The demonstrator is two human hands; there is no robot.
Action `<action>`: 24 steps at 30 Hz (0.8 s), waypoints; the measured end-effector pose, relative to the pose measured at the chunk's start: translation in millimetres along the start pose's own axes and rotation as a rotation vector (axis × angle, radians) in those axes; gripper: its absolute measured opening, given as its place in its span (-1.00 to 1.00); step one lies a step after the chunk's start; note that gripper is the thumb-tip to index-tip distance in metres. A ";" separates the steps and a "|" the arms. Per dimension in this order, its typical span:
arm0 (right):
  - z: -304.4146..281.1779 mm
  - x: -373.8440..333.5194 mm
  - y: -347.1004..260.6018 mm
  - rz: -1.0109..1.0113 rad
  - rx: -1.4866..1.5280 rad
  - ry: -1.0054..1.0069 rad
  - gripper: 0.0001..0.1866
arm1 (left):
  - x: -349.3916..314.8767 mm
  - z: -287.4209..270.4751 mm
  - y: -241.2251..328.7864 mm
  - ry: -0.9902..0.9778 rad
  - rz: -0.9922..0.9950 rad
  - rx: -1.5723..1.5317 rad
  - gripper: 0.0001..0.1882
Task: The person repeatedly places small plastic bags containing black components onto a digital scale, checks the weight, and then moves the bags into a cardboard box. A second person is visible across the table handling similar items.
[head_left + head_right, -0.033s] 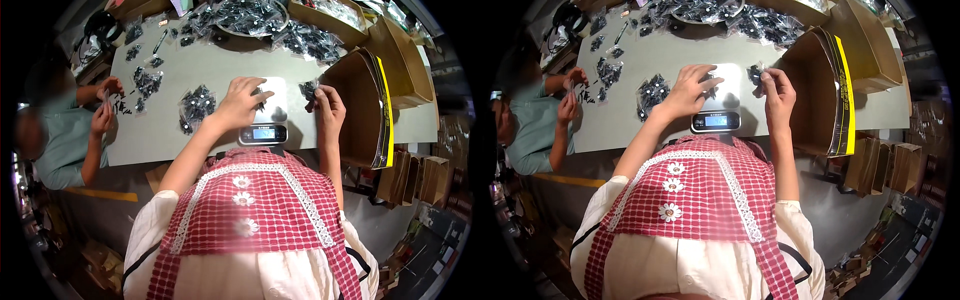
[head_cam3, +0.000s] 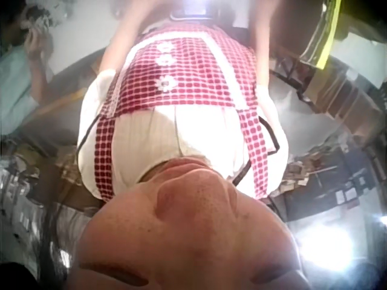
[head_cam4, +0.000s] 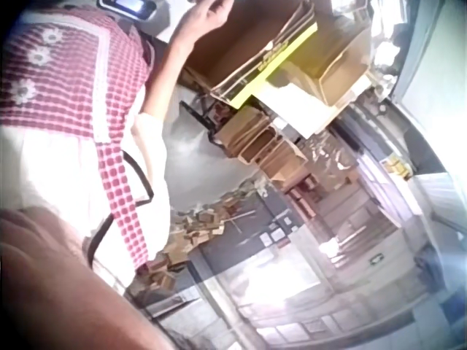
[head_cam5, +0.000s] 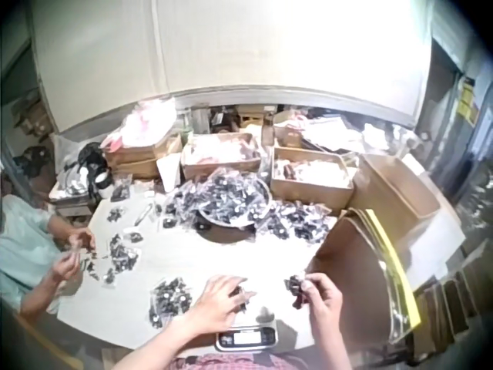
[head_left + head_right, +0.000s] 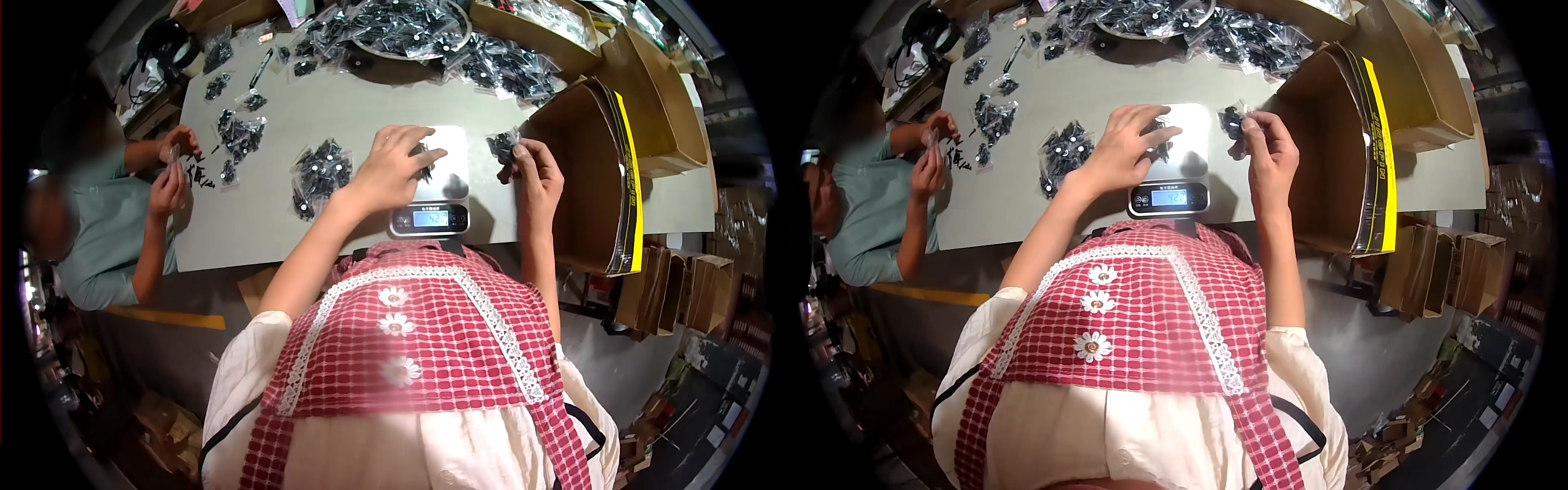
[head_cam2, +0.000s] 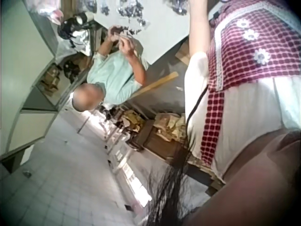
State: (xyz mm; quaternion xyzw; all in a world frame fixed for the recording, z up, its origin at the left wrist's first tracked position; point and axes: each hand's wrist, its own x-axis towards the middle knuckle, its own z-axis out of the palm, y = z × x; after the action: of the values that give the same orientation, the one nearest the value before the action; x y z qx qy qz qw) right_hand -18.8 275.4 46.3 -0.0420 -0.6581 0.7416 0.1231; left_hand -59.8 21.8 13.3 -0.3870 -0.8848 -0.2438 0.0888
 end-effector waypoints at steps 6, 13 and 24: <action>-1.0 3.5 5.3 0.035 0.000 -0.007 -0.81 | 2.4 3.0 4.4 0.038 0.031 -0.017 -0.64; 1.1 6.6 4.4 0.039 -0.004 -0.013 -0.82 | -22.1 10.5 -13.7 0.229 -0.240 -0.207 -0.88; 21.8 5.9 16.6 0.056 0.032 -0.100 -0.81 | -1.5 20.7 4.0 0.146 -0.369 0.180 -0.62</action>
State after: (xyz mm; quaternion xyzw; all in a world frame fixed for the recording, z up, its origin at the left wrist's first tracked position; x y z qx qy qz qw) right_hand -31.5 254.0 33.3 -0.0212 -0.6501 0.7564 0.0697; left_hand -55.2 33.6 -3.6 -0.1901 -0.9501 -0.2035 0.1408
